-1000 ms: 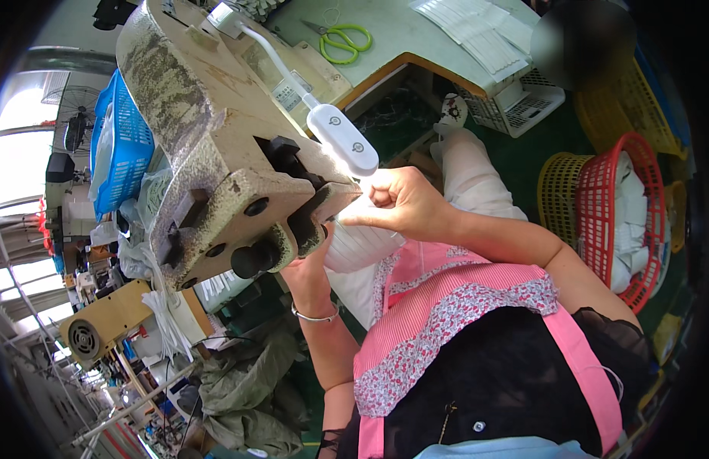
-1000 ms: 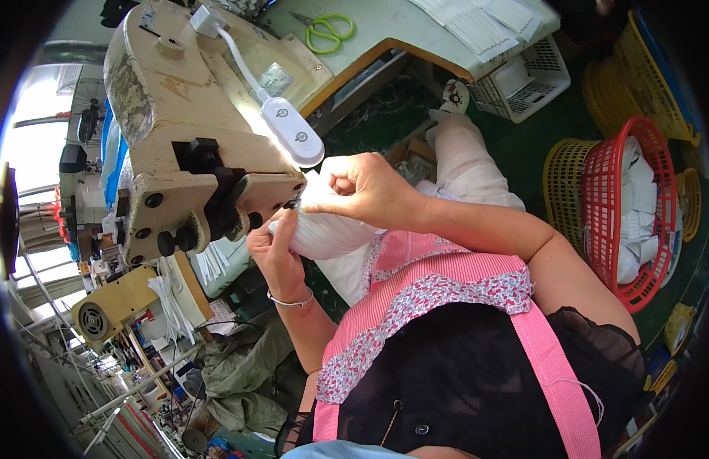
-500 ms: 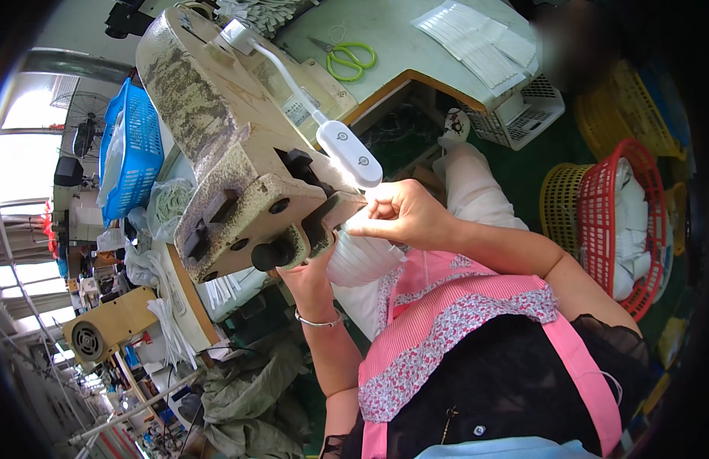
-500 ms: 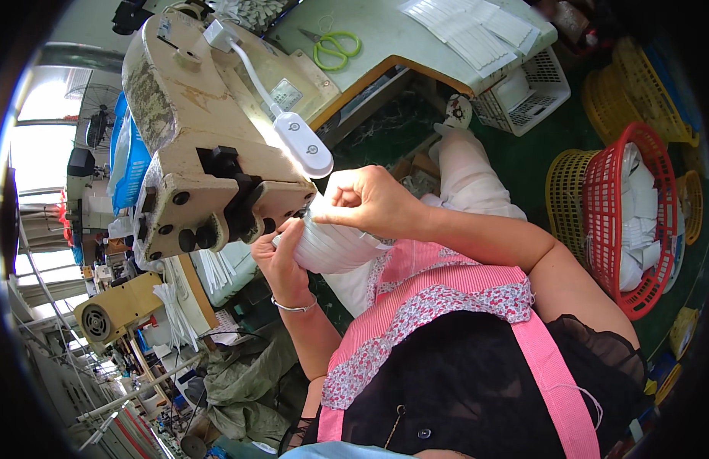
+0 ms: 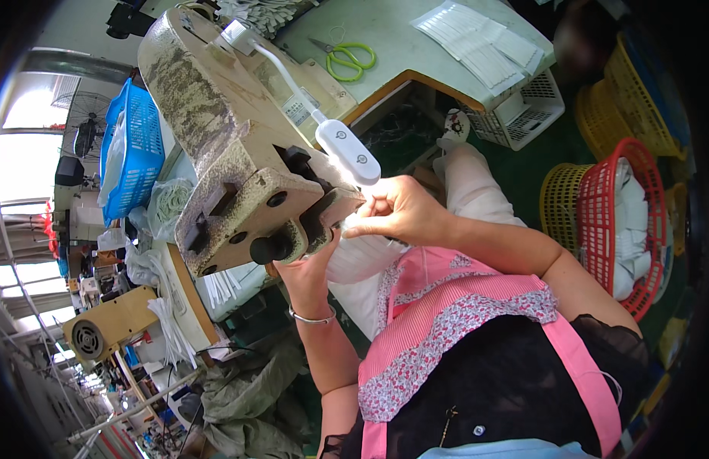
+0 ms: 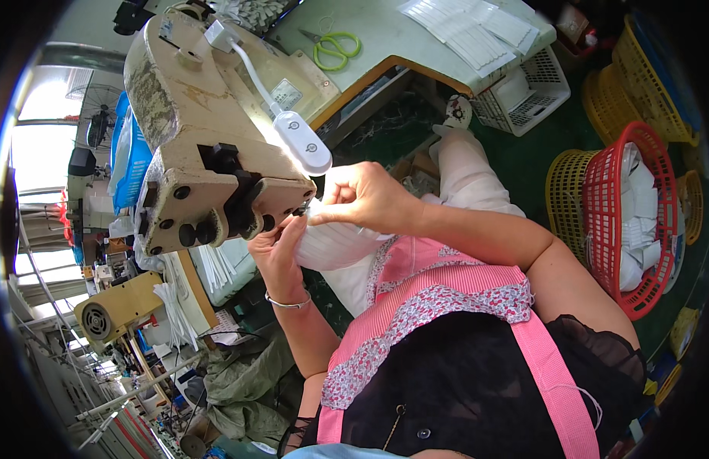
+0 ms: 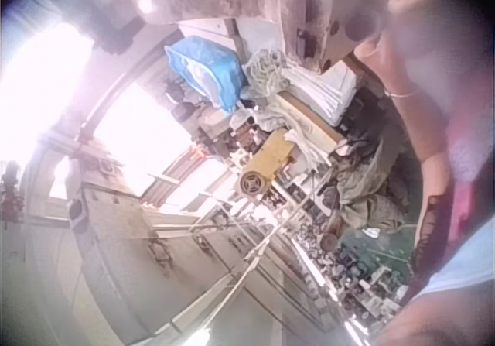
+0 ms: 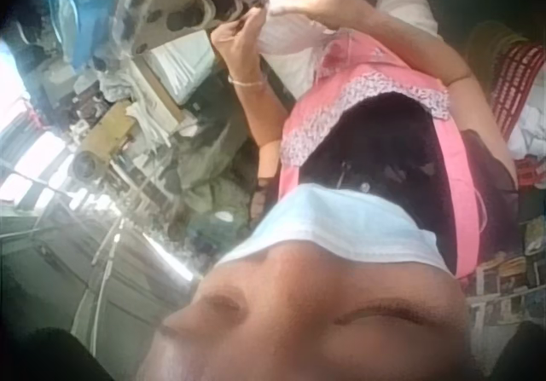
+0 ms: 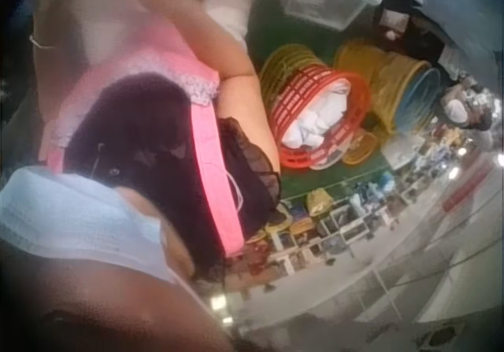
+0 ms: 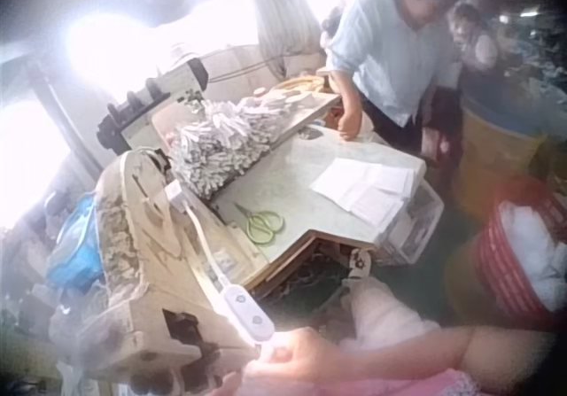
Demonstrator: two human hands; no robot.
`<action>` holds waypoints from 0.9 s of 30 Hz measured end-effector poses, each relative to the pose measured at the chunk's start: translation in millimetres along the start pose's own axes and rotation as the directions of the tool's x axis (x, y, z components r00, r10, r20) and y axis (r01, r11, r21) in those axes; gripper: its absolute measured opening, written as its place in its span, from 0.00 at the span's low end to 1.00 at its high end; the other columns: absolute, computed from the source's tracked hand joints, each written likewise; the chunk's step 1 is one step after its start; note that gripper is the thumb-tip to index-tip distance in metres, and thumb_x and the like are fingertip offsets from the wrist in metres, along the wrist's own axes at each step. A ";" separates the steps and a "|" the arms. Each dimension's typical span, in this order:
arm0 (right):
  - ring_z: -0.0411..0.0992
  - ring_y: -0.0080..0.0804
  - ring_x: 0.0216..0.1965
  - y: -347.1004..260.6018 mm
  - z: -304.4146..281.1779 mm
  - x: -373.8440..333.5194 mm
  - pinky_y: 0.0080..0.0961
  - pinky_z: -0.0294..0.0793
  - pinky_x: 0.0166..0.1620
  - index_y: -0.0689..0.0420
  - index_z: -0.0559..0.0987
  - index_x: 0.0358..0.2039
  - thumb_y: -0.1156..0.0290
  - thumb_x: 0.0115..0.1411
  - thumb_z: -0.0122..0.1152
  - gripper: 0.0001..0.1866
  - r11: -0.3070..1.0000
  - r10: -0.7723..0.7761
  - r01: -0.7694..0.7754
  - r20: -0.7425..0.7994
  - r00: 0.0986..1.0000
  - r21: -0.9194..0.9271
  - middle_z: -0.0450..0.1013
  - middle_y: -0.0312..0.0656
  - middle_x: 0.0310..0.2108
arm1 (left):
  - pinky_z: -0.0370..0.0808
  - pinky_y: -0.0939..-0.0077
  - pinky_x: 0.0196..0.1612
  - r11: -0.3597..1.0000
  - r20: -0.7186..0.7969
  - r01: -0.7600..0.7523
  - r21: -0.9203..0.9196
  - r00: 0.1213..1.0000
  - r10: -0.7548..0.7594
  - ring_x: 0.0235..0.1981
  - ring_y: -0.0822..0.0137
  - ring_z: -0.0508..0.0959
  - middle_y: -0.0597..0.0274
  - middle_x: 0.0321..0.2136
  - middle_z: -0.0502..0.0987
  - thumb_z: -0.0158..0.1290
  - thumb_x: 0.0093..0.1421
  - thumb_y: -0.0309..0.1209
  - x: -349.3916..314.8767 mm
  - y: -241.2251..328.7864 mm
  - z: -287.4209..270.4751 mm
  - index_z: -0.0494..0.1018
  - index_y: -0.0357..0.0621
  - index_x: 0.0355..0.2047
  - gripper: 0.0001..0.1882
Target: The person sews white fabric straps and fabric pieces together using an industrial sewing machine.
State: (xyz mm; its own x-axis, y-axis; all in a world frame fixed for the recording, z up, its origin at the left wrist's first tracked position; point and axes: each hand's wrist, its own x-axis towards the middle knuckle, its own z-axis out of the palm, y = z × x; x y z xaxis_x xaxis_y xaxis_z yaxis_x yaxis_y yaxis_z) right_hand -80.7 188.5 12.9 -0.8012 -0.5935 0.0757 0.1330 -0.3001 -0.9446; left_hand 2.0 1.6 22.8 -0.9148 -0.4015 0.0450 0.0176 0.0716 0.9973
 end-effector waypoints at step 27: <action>0.66 0.13 0.24 -24.1 -33.2 20.5 0.15 0.66 0.29 0.61 0.80 0.25 0.68 0.51 0.75 0.12 0.981 0.058 -0.010 0.238 0.970 -0.196 0.73 0.30 0.20 | 0.57 0.86 0.26 0.999 0.083 0.009 0.030 0.996 -0.012 0.22 0.83 0.65 0.73 0.22 0.72 0.59 0.60 0.22 -13.2 21.5 20.6 0.79 0.31 0.29 0.04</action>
State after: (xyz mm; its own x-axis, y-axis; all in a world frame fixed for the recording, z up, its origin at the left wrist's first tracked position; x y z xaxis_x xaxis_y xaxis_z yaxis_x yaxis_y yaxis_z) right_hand -119.7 208.4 26.6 -0.6304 -0.7705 0.0950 0.0241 -0.1418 -0.9896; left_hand 6.2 27.2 42.5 -0.9452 -0.3252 0.0282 -0.0032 0.0957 0.9954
